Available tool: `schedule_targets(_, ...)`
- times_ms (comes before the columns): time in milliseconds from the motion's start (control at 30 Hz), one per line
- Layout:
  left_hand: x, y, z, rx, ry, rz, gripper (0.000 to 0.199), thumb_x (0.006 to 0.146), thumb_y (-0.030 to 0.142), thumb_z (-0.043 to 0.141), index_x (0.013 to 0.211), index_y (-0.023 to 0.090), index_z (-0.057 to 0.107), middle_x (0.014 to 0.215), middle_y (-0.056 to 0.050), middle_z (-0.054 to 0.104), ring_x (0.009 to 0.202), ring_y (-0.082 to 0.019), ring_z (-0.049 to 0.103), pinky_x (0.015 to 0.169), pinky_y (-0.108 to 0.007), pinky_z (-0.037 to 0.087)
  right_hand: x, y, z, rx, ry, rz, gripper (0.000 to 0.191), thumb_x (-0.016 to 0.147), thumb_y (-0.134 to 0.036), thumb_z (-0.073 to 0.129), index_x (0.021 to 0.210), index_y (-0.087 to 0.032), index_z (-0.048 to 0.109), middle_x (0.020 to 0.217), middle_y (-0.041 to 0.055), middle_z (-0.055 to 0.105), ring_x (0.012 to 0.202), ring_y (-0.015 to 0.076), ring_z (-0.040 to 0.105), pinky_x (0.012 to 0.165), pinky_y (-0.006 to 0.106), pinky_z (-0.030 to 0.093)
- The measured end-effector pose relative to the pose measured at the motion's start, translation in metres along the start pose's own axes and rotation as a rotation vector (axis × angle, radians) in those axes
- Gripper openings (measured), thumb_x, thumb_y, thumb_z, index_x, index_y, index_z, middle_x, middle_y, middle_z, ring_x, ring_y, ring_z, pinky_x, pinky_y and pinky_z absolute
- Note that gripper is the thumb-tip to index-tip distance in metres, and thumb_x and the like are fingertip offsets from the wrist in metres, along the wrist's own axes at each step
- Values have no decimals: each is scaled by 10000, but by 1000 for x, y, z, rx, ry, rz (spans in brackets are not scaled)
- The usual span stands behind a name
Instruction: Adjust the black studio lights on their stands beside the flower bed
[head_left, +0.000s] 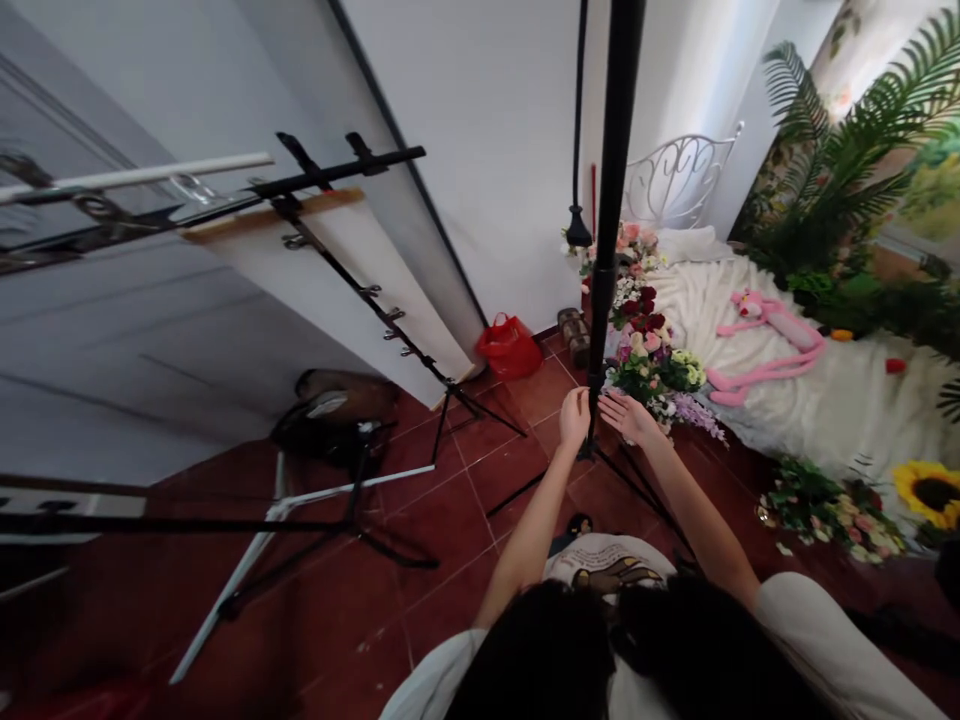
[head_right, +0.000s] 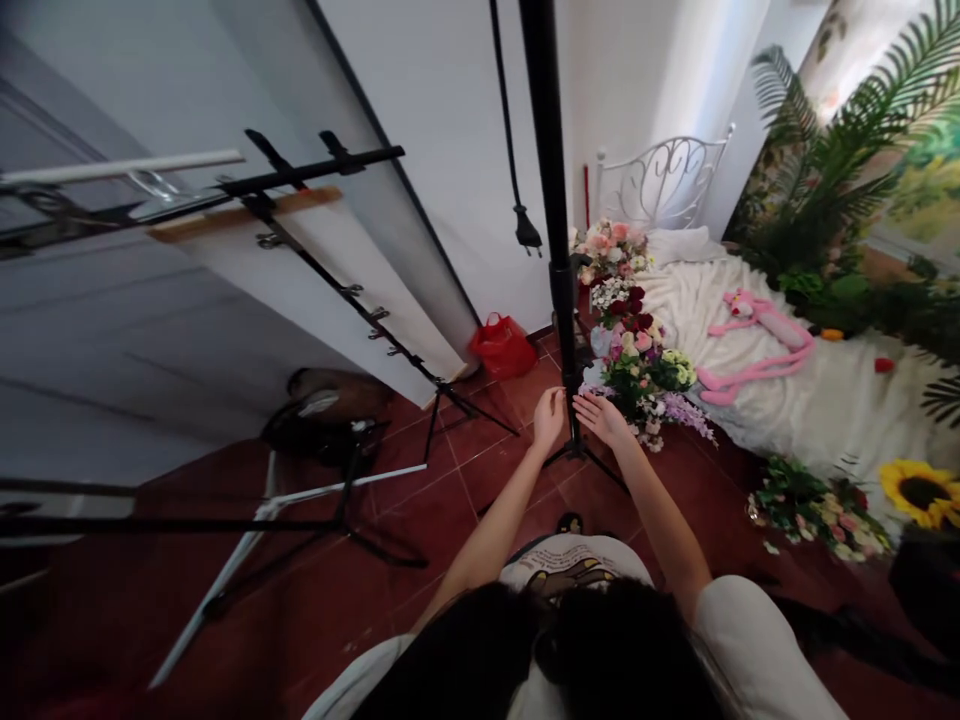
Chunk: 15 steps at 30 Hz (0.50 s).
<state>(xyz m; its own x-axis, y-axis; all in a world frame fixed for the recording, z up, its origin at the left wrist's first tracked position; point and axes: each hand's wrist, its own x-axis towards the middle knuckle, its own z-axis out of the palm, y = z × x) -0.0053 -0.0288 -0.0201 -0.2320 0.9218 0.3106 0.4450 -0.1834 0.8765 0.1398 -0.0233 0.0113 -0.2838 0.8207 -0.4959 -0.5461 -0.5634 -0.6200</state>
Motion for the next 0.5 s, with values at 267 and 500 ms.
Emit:
schedule_targets(267, 29, 14, -1, -12, 50, 42, 405, 909, 453, 376, 1167, 178, 525, 1152, -106, 596, 1085, -175, 551, 972, -340, 422, 62, -73, 24, -716, 169, -143, 132, 851, -235, 477, 914, -187, 583, 756, 18, 668, 560, 88, 577, 614, 227, 553)
schedule_targets(500, 48, 19, 16, 49, -17, 46, 486, 875, 497, 430, 1212, 156, 506, 1199, -140, 588, 1129, -233, 550, 979, -396, 429, 104, -148, 51, -1334, -234, 220, 271, 546, -81, 712, 807, -153, 711, 734, 36, 709, 613, 159, 649, 562, 245, 535)
